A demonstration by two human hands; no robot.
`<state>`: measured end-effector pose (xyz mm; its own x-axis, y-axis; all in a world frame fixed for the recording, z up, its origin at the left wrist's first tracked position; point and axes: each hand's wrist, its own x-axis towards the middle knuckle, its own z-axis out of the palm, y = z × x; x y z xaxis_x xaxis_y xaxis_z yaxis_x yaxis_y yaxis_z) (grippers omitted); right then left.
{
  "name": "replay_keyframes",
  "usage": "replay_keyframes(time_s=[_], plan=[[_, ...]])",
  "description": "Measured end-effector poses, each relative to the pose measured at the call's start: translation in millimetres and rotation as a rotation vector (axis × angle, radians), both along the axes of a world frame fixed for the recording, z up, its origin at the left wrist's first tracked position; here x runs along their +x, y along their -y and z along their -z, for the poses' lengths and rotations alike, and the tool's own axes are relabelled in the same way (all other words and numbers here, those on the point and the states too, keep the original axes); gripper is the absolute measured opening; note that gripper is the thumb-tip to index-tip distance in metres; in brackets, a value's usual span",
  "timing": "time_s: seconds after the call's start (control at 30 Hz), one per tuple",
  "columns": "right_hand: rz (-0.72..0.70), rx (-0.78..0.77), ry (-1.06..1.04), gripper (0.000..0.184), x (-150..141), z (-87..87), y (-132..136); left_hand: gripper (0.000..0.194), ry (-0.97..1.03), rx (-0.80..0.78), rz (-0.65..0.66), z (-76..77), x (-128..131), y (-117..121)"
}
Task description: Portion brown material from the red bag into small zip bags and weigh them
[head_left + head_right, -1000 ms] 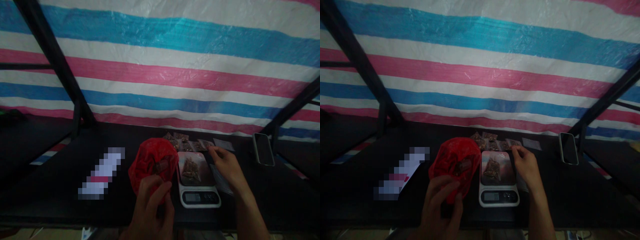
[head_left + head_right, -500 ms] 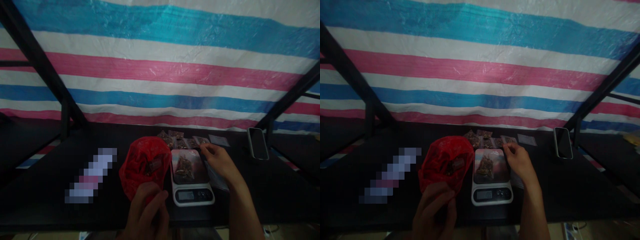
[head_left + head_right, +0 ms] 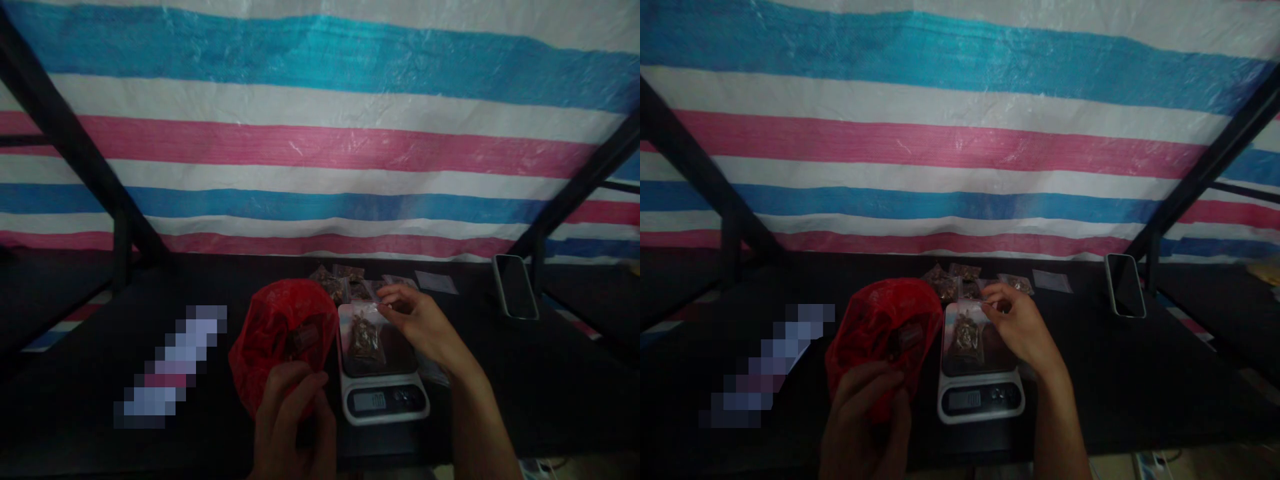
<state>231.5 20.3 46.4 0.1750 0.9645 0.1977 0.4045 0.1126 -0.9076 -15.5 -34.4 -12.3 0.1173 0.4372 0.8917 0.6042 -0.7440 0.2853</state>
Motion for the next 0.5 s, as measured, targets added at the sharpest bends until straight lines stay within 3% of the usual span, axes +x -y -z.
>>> replay_keyframes(time_s=[0.1, 0.23, 0.33, 0.4, 0.5], plan=[[-0.049, 0.125, -0.053, 0.022, -9, -17.2, 7, 0.029, 0.08, -0.085, -0.027, -5.3, 4, -9], [-0.161, 0.145, -0.056, 0.016, -24, -39.4, 23, 0.03, 0.34, -0.464, 0.016, -13.8, 10, -20], [-0.285, 0.106, -0.058, 0.009, -36, -50.9, 33, 0.041, 0.522, -0.782, 0.227, -20.3, 10, -27], [-0.317, 0.085, -0.076, 0.011, -44, -54.1, 35, 0.036, 0.597, -0.951, 0.429, -24.7, 9, -30], [-0.277, 0.102, -0.149, 0.02, -57, -50.9, 30, 0.032, 0.695, -1.057, 0.568, -30.2, 9, -29]])
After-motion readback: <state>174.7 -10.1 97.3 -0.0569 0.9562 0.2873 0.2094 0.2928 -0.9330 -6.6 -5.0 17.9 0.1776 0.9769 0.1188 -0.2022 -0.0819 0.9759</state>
